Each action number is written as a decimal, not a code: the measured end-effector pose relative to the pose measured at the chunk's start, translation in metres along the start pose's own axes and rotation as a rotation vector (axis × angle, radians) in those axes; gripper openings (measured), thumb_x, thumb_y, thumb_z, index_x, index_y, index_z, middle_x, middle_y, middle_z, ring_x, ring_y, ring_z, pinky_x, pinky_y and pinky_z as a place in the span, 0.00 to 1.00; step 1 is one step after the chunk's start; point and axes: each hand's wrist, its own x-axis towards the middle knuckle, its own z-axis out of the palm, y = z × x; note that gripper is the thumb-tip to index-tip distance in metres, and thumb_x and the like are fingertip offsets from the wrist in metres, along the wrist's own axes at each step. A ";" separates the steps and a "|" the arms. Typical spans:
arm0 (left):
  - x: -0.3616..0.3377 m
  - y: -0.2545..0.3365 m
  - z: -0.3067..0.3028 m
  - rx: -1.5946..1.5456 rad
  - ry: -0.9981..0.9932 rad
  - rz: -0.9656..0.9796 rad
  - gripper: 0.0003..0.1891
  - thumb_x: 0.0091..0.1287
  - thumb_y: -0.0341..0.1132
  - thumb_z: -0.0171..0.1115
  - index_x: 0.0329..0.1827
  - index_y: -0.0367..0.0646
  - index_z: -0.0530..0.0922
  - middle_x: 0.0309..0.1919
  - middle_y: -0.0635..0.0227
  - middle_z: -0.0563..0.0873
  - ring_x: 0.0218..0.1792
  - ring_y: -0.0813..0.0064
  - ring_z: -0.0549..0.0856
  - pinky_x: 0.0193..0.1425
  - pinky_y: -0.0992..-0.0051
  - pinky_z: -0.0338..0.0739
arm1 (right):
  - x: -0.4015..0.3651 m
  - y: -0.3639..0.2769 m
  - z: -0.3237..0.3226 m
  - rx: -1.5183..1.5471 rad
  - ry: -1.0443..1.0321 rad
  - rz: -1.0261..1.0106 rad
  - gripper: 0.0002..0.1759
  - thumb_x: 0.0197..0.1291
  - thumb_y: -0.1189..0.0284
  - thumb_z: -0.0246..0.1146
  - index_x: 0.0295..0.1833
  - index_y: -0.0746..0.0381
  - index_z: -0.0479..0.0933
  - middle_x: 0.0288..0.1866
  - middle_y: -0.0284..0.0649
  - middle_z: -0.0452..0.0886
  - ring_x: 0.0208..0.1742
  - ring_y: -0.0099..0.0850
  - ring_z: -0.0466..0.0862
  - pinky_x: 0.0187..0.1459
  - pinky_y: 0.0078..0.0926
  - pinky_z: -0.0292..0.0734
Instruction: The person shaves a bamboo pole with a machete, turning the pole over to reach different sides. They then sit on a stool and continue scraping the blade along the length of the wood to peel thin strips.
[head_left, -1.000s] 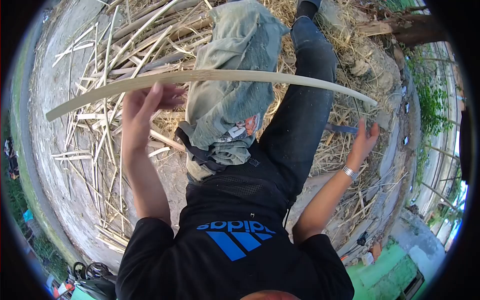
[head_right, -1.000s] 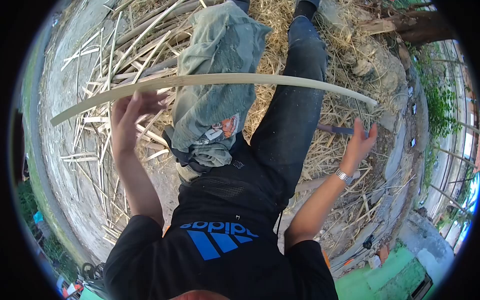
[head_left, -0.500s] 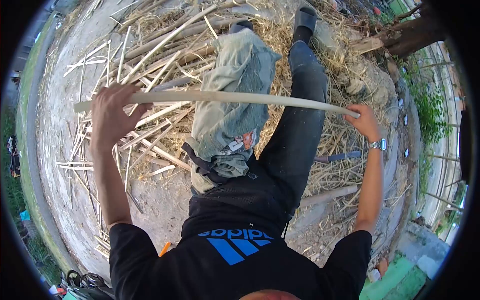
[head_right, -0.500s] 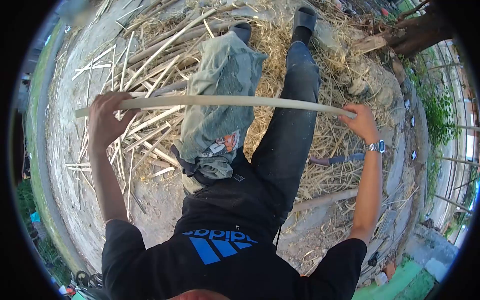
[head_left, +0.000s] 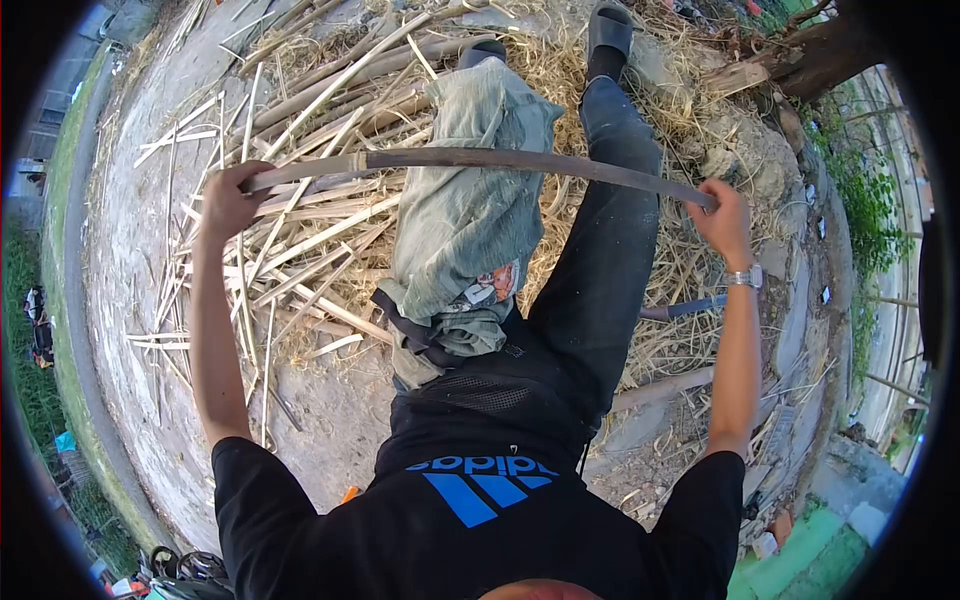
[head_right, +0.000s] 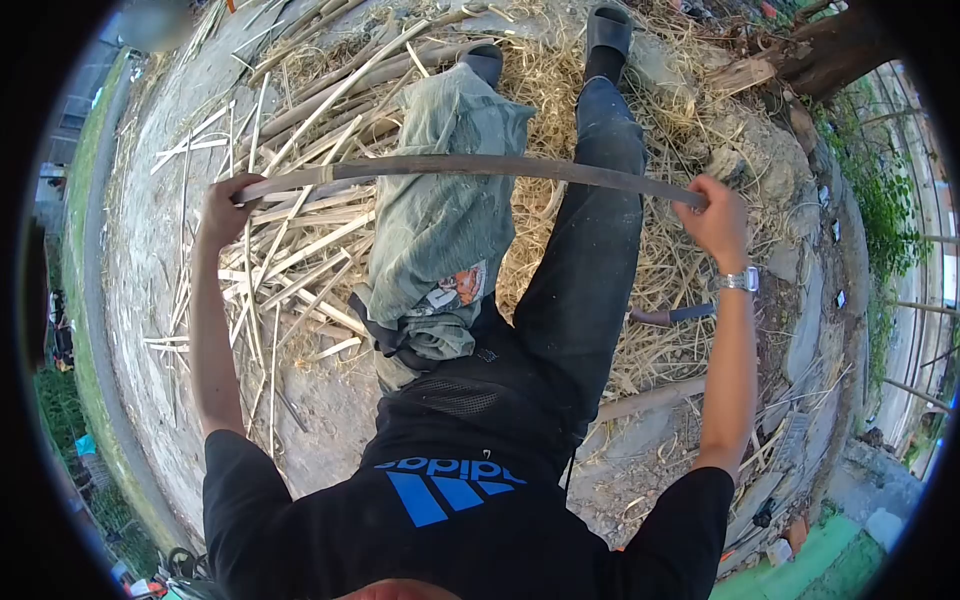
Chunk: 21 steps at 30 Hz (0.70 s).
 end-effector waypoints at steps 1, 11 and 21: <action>-0.002 0.000 0.015 0.007 0.003 -0.012 0.15 0.61 0.32 0.77 0.51 0.47 0.91 0.36 0.63 0.94 0.33 0.73 0.90 0.41 0.71 0.84 | -0.001 0.002 0.017 -0.037 -0.058 0.038 0.12 0.55 0.66 0.75 0.38 0.61 0.82 0.26 0.40 0.82 0.28 0.36 0.82 0.35 0.33 0.76; 0.016 -0.021 0.109 -0.265 0.248 0.006 0.16 0.70 0.47 0.70 0.42 0.42 0.92 0.31 0.61 0.93 0.29 0.74 0.88 0.37 0.71 0.80 | 0.007 0.011 0.052 0.006 0.020 0.085 0.08 0.54 0.68 0.74 0.36 0.58 0.83 0.27 0.40 0.85 0.28 0.37 0.85 0.35 0.34 0.78; 0.027 -0.003 0.178 -0.394 0.345 0.029 0.19 0.70 0.48 0.67 0.40 0.38 0.90 0.24 0.57 0.89 0.26 0.70 0.87 0.35 0.70 0.78 | -0.010 0.022 0.091 -0.002 0.258 -0.007 0.11 0.58 0.65 0.75 0.36 0.60 0.84 0.30 0.43 0.88 0.31 0.44 0.88 0.35 0.35 0.80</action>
